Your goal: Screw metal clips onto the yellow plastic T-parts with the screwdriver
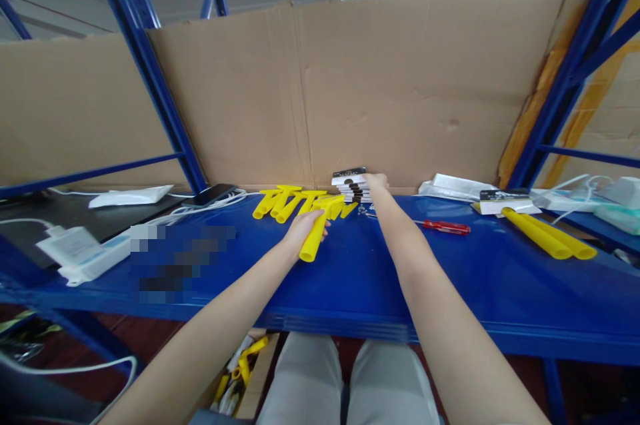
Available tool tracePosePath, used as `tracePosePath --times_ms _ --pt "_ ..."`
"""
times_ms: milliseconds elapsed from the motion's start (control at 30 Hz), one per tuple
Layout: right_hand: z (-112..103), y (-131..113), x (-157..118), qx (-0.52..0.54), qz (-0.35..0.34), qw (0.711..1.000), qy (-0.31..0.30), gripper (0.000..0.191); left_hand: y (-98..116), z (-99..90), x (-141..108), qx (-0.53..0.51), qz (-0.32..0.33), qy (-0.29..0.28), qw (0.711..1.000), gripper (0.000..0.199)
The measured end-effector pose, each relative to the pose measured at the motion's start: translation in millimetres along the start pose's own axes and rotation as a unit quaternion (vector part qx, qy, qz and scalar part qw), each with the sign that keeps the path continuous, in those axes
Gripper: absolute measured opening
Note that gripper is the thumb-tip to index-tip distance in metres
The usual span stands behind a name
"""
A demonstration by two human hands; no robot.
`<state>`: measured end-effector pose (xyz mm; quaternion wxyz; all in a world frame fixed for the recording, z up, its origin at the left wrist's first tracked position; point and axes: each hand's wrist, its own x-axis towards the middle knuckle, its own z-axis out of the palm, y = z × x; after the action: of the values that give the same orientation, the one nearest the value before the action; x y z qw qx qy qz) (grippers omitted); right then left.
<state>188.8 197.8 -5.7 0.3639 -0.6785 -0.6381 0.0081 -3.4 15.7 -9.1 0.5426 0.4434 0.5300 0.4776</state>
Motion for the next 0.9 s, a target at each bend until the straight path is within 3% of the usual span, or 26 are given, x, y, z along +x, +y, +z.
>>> tracePosePath --times_ms 67,100,167,200,233,333,467,600,800,900 --pt "-1.1 -6.0 -0.7 0.133 0.053 0.989 0.049 0.024 1.4 0.3 -2.2 -0.008 -0.003 0.007 1.0 0.022" --pt "-3.0 -9.0 -1.3 0.247 0.095 0.96 0.087 0.018 1.8 0.3 -2.9 -0.013 -0.003 0.011 1.0 0.022" --pt "-10.5 -14.0 -3.3 0.453 0.161 0.864 0.153 0.007 2.1 0.3 -3.2 -0.027 0.001 0.017 1.0 0.02" --pt "-15.9 -15.5 -4.9 0.508 0.172 0.825 0.177 0.007 2.2 0.3 -3.1 -0.031 0.003 0.017 0.999 0.02" --pt "-22.1 -16.3 -7.1 0.533 0.17 0.806 0.194 0.008 2.3 0.4 -2.9 -0.034 0.006 0.017 0.999 0.019" --pt "-42.8 -14.5 -18.1 0.554 0.143 0.792 0.214 0.011 3.8 0.7 -3.6 -0.038 0.016 0.03 0.999 0.016" --pt "-65.5 -8.4 -43.3 0.601 0.135 0.771 0.164 0.012 6.5 -0.2 -4.8 -0.034 0.028 0.057 0.997 0.014" --pt "-79.1 -5.9 -72.8 0.64 0.158 0.743 0.118 0.013 3.6 -3.2 1.0 -0.05 0.061 0.047 0.996 0.018" --pt "-88.0 -8.4 -113.6 0.666 0.192 0.721 -0.029 0.014 -0.1 -5.2 7.0 -0.071 0.092 0.035 0.993 0.01" --pt "-92.0 -9.6 -130.6 0.656 0.175 0.731 -0.065 0.015 3.6 -4.1 2.8 -0.07 0.082 0.034 0.994 0.014"
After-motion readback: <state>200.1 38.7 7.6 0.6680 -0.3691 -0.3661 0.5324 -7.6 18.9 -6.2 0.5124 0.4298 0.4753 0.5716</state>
